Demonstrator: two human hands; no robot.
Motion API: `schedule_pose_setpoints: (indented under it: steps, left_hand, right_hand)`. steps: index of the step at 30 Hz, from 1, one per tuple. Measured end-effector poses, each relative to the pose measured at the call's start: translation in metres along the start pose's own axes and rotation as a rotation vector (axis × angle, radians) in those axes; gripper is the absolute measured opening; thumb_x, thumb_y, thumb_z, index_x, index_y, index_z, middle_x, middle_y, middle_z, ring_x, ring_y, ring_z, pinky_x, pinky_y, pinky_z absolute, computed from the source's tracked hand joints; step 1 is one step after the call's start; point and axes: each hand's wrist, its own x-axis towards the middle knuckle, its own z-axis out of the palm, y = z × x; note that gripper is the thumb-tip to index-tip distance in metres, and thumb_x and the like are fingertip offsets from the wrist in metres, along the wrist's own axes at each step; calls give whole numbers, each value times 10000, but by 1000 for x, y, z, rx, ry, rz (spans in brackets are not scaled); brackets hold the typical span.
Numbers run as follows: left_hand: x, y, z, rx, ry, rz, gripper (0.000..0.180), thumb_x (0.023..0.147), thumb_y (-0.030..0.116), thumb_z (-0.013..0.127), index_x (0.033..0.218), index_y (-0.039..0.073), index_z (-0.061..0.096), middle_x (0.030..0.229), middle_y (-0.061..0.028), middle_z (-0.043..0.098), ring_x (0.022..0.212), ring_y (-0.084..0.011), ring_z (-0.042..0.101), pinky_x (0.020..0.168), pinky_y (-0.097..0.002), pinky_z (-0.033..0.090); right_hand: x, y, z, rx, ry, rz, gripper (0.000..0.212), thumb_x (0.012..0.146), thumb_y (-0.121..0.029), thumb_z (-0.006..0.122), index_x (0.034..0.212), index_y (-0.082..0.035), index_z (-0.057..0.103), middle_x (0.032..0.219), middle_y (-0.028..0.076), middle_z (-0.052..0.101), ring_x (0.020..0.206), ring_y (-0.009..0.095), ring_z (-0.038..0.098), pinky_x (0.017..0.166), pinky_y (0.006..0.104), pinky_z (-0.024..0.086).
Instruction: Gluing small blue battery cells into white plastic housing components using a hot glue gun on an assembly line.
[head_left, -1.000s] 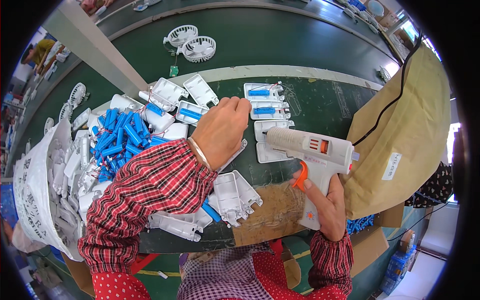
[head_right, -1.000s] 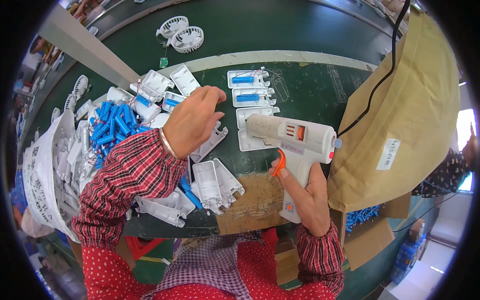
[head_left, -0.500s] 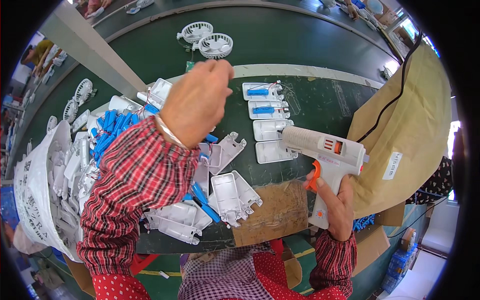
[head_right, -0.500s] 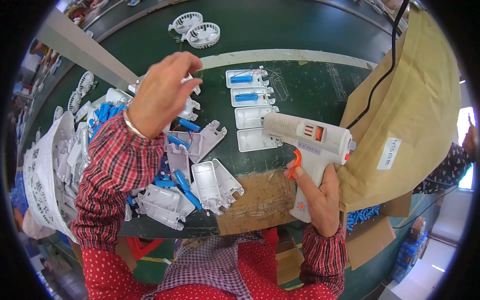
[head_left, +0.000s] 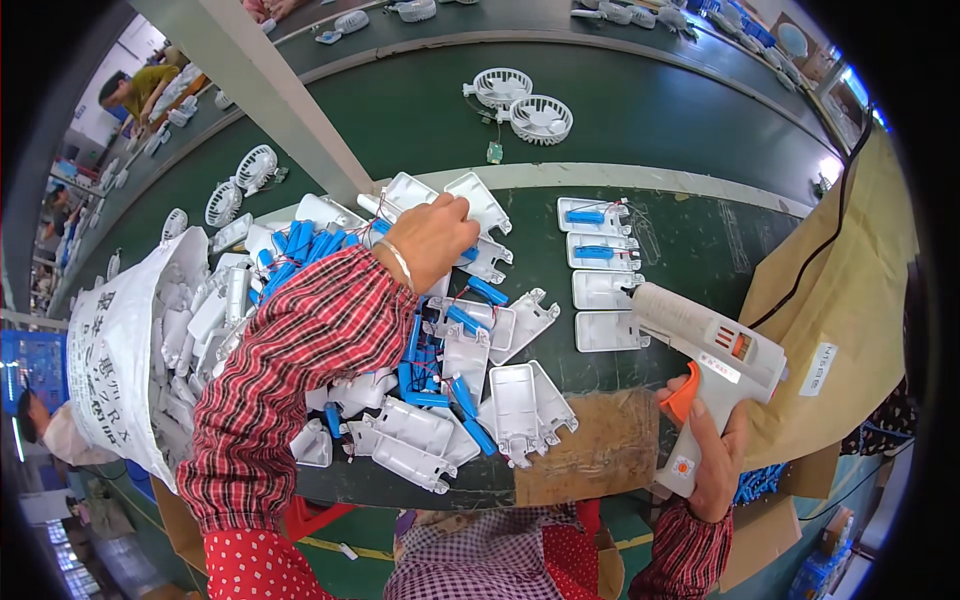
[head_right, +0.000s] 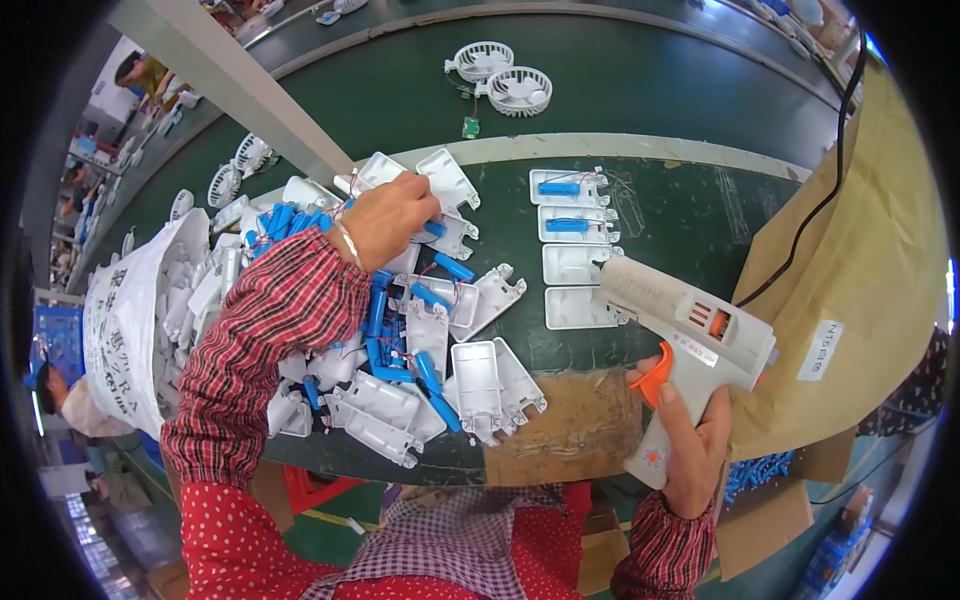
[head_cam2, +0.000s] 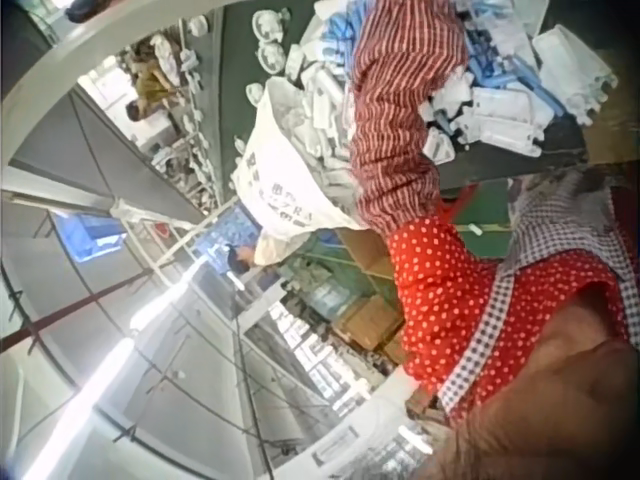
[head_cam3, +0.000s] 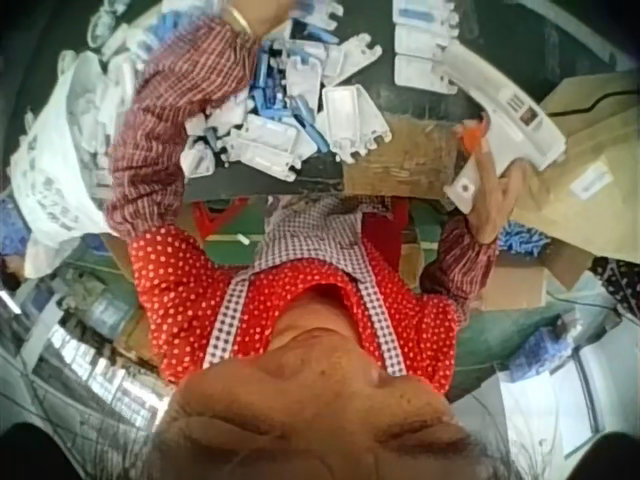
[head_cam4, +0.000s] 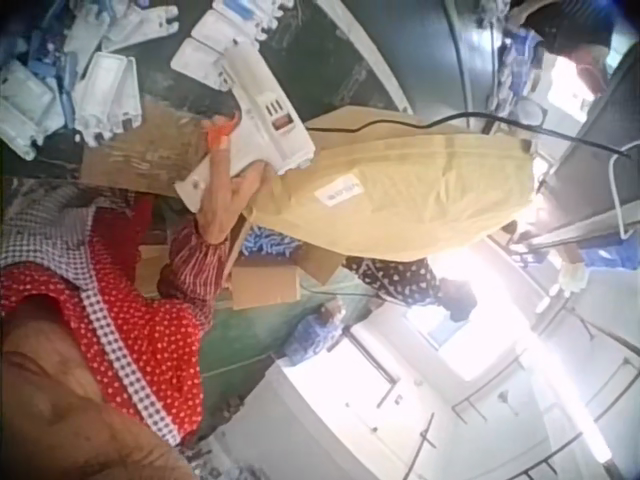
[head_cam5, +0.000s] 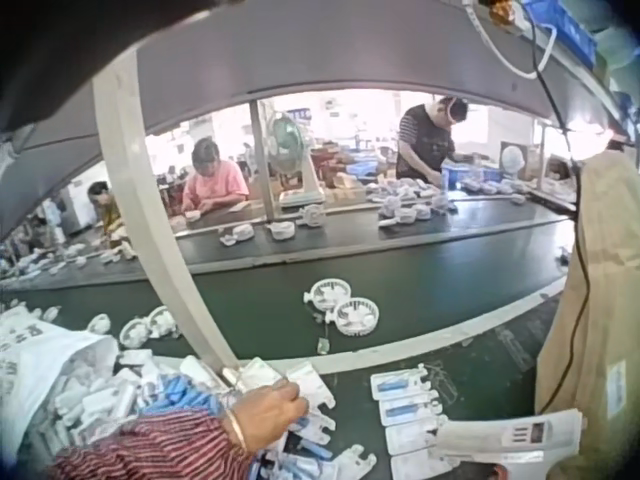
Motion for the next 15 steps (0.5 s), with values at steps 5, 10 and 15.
schedule_pose_setpoints:
  steps: [5, 10, 15]
  left_hand:
    - [-3, -8, 19, 164, 94, 104, 125, 748, 72, 639, 867, 40, 613, 948, -117, 558, 898, -291, 578, 757, -379, 511]
    - [-3, -5, -17, -363, 358, -79, 150, 773, 66, 669, 897, 9, 608, 879, -107, 572, 813, -243, 581, 695, -349, 477]
    - [-4, 10, -50, -1505, 32, -519, 260, 864, 88, 682, 1097, 35, 579, 807, -31, 627, 692, -72, 579, 640, -212, 466]
  right_hand:
    - [-7, -5, 4, 9, 9, -6, 414, 926, -59, 542, 1300, 69, 418, 1125, 187, 625, 1023, 266, 635, 936, 376, 482]
    - [-7, -5, 4, 22, -18, -8, 454, 922, -74, 534, 1328, 70, 390, 1147, 220, 615, 1032, 292, 634, 936, 401, 497]
    - [-7, -14, 6, 44, -11, 16, 451, 925, -80, 532, 1327, 69, 393, 1151, 221, 612, 1033, 293, 633, 944, 402, 497]
